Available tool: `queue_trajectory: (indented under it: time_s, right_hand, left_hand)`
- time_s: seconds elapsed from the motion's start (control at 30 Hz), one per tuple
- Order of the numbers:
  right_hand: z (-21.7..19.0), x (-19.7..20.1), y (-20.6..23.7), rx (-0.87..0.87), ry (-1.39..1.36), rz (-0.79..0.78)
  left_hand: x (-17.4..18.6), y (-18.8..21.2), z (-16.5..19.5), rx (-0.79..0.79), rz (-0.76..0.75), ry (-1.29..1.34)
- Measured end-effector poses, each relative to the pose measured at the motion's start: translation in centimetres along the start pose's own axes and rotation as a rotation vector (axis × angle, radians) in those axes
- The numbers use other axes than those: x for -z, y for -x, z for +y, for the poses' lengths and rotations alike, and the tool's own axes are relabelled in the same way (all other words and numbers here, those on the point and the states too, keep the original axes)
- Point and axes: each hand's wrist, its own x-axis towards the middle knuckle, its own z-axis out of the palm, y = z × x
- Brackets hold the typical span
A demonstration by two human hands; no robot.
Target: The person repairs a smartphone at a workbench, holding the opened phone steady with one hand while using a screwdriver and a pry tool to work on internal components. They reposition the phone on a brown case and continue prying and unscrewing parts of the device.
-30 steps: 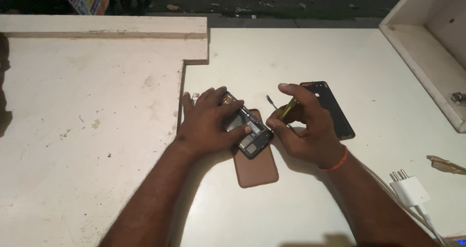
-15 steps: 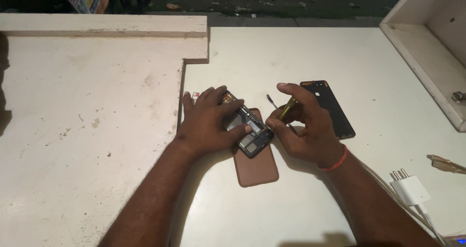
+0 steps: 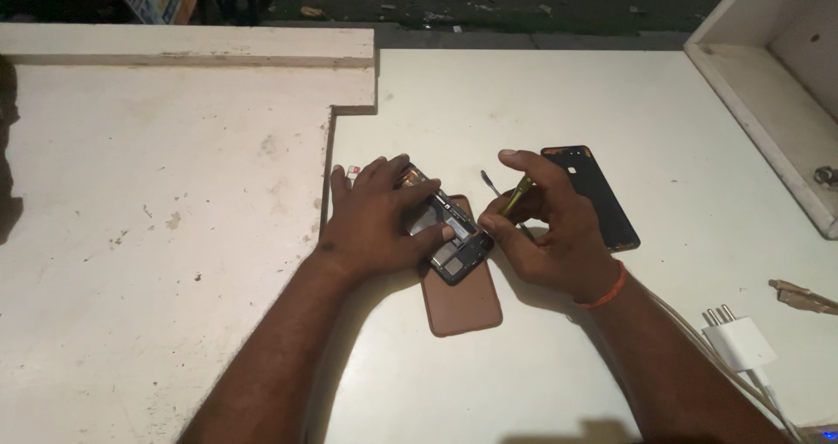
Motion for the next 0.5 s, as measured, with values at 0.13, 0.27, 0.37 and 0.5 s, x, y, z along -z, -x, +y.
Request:
queue_trajectory:
  time_s: [0.13, 0.27, 0.37, 0.5]
  right_hand:
    - [-0.5, 0.6, -0.4, -0.017, 0.056, -0.035]
    - [-0.8, 1.5, -0.7, 0.095, 0.019, -0.076]
    - [-0.8, 1.9, -0.8, 0.036, -0.089, -0.082]
    - [-0.9, 1.8, -0.8, -0.035, 0.105, -0.012]
  left_hand:
    - [0.1, 0.1, 0.1, 0.009, -0.006, 0.002]
    - [0.1, 0.2, 0.2, 0.013, -0.007, 0.019]
    - [0.1, 0.2, 0.2, 0.001, 0.008, 0.013]
    - [0.0, 0.2, 0.1, 0.002, 0.010, 0.008]
